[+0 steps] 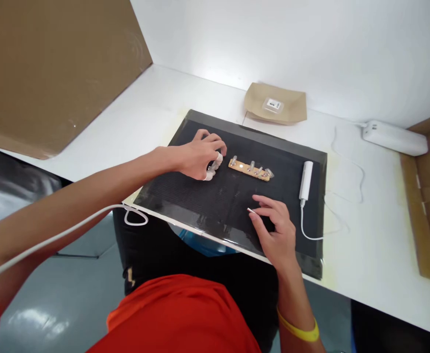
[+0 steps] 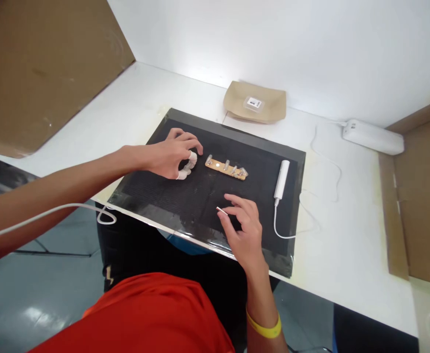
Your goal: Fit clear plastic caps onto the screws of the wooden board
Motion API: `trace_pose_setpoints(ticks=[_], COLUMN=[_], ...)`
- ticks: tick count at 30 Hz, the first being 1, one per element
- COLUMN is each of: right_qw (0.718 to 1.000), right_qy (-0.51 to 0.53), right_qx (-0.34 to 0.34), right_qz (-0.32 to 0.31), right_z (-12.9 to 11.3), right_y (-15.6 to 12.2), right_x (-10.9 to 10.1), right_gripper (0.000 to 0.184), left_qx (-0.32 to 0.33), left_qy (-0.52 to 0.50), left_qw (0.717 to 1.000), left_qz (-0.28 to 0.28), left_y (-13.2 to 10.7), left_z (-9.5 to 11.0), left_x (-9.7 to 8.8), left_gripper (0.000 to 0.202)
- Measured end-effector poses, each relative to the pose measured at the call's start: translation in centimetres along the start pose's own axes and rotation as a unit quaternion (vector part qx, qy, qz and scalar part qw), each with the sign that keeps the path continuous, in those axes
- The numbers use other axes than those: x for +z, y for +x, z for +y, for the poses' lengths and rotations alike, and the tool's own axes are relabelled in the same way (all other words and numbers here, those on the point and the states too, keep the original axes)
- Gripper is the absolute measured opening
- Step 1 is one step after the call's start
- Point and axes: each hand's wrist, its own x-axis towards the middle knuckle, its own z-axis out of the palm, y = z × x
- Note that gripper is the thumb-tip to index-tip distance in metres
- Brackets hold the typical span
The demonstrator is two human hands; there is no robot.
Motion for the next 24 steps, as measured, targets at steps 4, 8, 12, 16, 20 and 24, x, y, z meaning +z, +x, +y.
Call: trace_pose_setpoints(ticks=[4, 8, 12, 16, 20, 24], right_qw=[1.0, 1.0, 1.0, 1.0, 1.0, 1.0], right_qy=[-0.006, -0.012, -0.019, -0.018, -0.016, -0.015], right_qx=[0.003, -0.002, 0.003, 0.002, -0.002, -0.003], right_qz=[-0.003, -0.004, -0.005, 0.001, 0.01, 0.016], right_z=[0.0, 0.0, 0.1, 0.2, 0.4, 0.5], right_y=[-0.1, -0.1, -0.1, -0.2, -0.2, -0.3], right_x=[0.1, 0.1, 0.1, 0.1, 0.2, 0.2], right_gripper=[0.005, 0.005, 0.005, 0.006, 0.006, 0.008], left_qx=[-0.015, -0.021, -0.037, -0.059, -0.115, -0.205], left_qy=[-0.03, -0.052, -0.067, -0.071, -0.084, -0.149], left_qw=[0.999, 0.998, 0.997, 0.996, 0.989, 0.961], left_qz=[0.008, 0.027, 0.02, -0.002, 0.026, 0.11], left_y=[-0.4, -1.5, -2.4, -3.3, -5.4, -9.9], left_z=[-0.3, -0.8, -0.9, -0.9, -0.6, 0.1], left_x=[0.2, 0.2, -0.2, -0.6, -0.8, -1.5], left_gripper=[0.013, 0.033, 0.047, 0.056, 0.064, 0.053])
